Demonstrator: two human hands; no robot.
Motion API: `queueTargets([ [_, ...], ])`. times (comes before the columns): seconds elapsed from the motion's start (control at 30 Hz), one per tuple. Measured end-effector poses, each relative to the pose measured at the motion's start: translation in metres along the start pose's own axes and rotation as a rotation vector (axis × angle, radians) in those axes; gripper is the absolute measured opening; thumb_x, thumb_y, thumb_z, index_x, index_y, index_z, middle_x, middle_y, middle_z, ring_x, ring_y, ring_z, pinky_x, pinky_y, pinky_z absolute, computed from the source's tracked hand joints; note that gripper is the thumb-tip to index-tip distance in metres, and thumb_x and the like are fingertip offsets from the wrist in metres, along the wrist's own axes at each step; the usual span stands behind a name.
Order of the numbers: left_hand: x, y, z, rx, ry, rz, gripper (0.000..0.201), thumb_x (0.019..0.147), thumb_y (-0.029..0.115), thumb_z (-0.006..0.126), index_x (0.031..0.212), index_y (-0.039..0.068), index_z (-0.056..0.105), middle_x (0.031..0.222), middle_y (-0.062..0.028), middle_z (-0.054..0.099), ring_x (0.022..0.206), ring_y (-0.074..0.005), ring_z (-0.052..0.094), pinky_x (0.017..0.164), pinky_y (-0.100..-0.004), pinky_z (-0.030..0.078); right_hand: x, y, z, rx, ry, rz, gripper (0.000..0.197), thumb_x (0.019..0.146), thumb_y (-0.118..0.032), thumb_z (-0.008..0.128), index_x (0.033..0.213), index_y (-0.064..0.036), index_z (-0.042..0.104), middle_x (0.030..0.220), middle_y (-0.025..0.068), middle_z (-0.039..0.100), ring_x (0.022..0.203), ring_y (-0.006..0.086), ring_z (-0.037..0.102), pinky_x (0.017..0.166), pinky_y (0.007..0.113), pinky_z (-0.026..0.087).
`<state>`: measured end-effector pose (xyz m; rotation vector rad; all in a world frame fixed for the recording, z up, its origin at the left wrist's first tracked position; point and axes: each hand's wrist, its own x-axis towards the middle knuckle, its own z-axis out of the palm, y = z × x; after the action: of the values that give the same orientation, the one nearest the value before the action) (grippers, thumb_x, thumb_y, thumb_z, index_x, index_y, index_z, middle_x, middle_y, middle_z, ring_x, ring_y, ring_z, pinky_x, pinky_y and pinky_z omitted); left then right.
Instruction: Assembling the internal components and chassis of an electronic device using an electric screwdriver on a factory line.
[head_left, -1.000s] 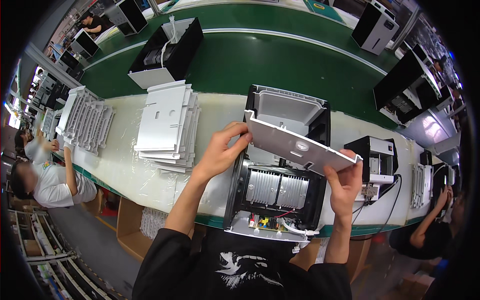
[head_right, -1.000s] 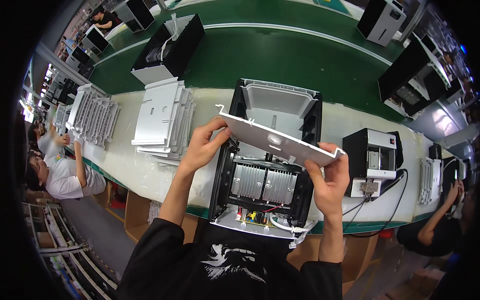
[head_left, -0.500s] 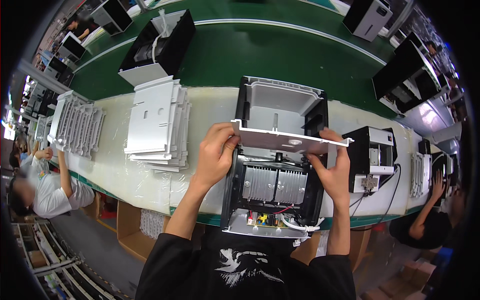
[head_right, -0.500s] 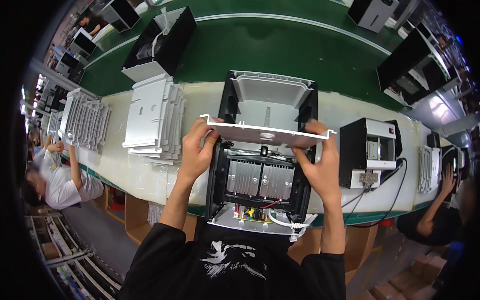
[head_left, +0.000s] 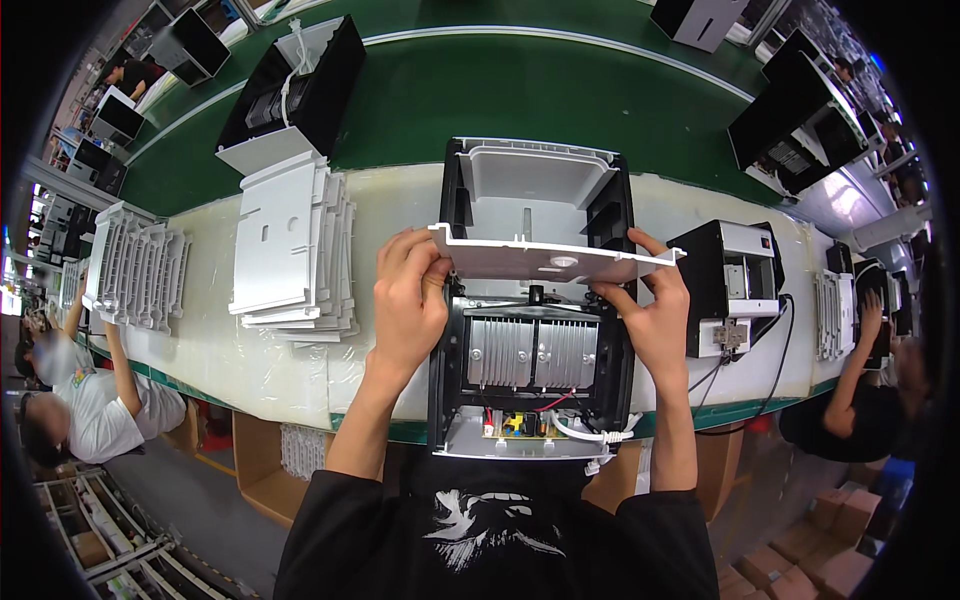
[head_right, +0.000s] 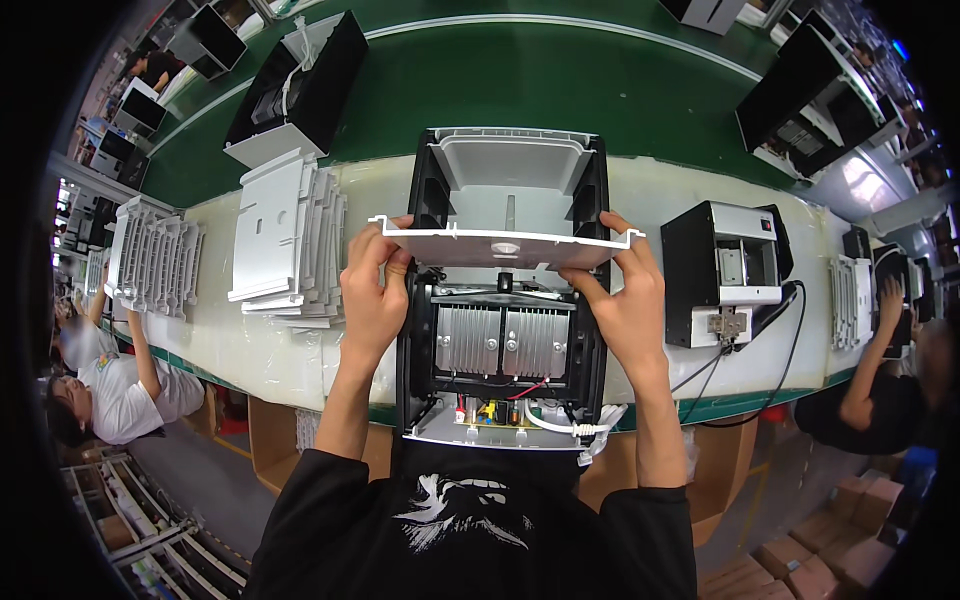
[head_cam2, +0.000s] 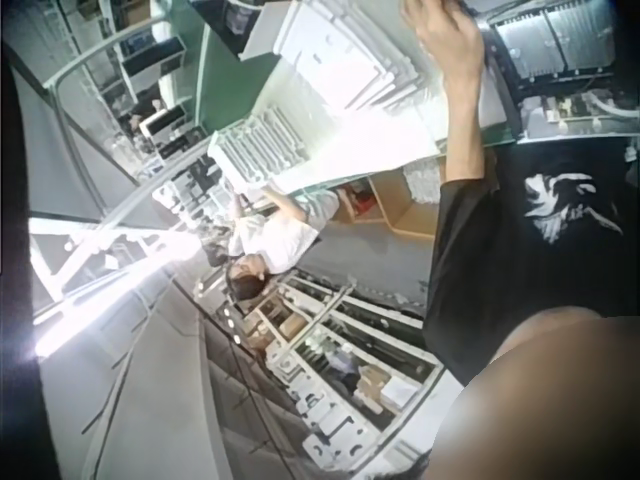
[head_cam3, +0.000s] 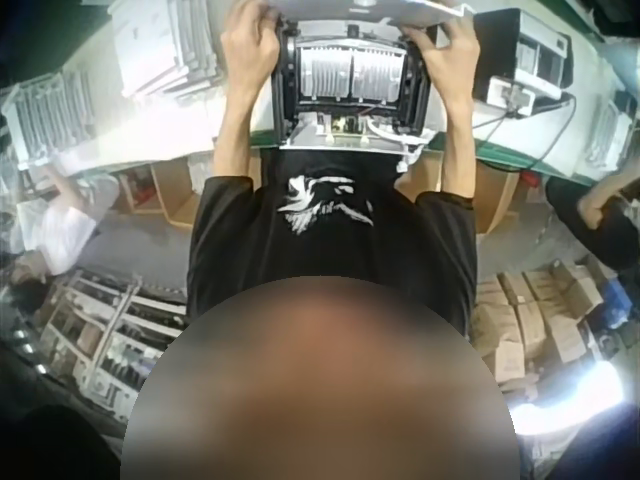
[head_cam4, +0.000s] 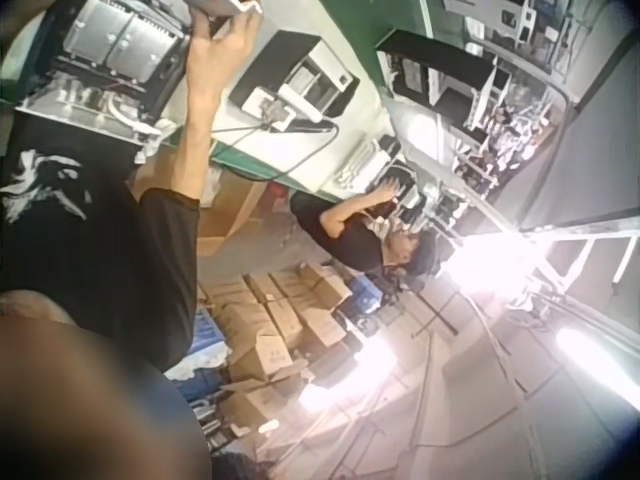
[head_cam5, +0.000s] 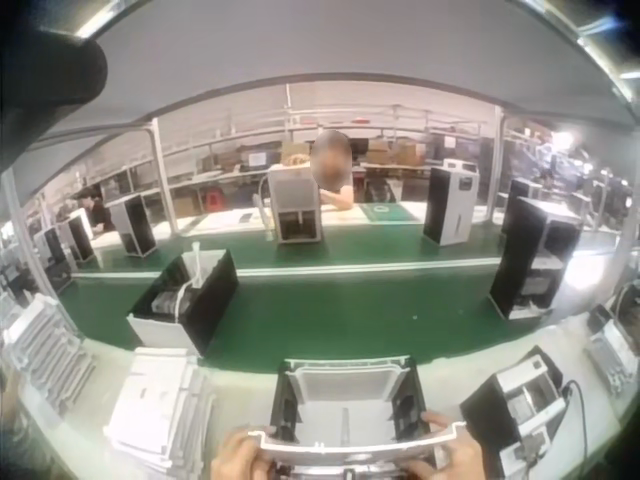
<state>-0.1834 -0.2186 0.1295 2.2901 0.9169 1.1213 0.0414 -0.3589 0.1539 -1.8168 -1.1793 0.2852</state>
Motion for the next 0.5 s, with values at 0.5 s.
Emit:
queueTargets([
  [0.5, -0.002, 0.010, -0.003, -0.168, -0.043, -0.093, 0.030, 0.077, -0.001, 0.055, 0.107, 0.003, 0.060, 0.114, -0.0137, 0.059, 0.109, -0.0340, 0.052, 0.094, -0.0402, 0.040, -0.005, -0.016, -0.006, 0.093, 0.037, 0.078, 0.055, 0.065, -0.005, 0.078, 0.115, -0.0018, 0.057, 0.125, 0.0111, 0.052, 0.113, 0.0227, 0.053, 0.087, 0.037, 0.049],
])
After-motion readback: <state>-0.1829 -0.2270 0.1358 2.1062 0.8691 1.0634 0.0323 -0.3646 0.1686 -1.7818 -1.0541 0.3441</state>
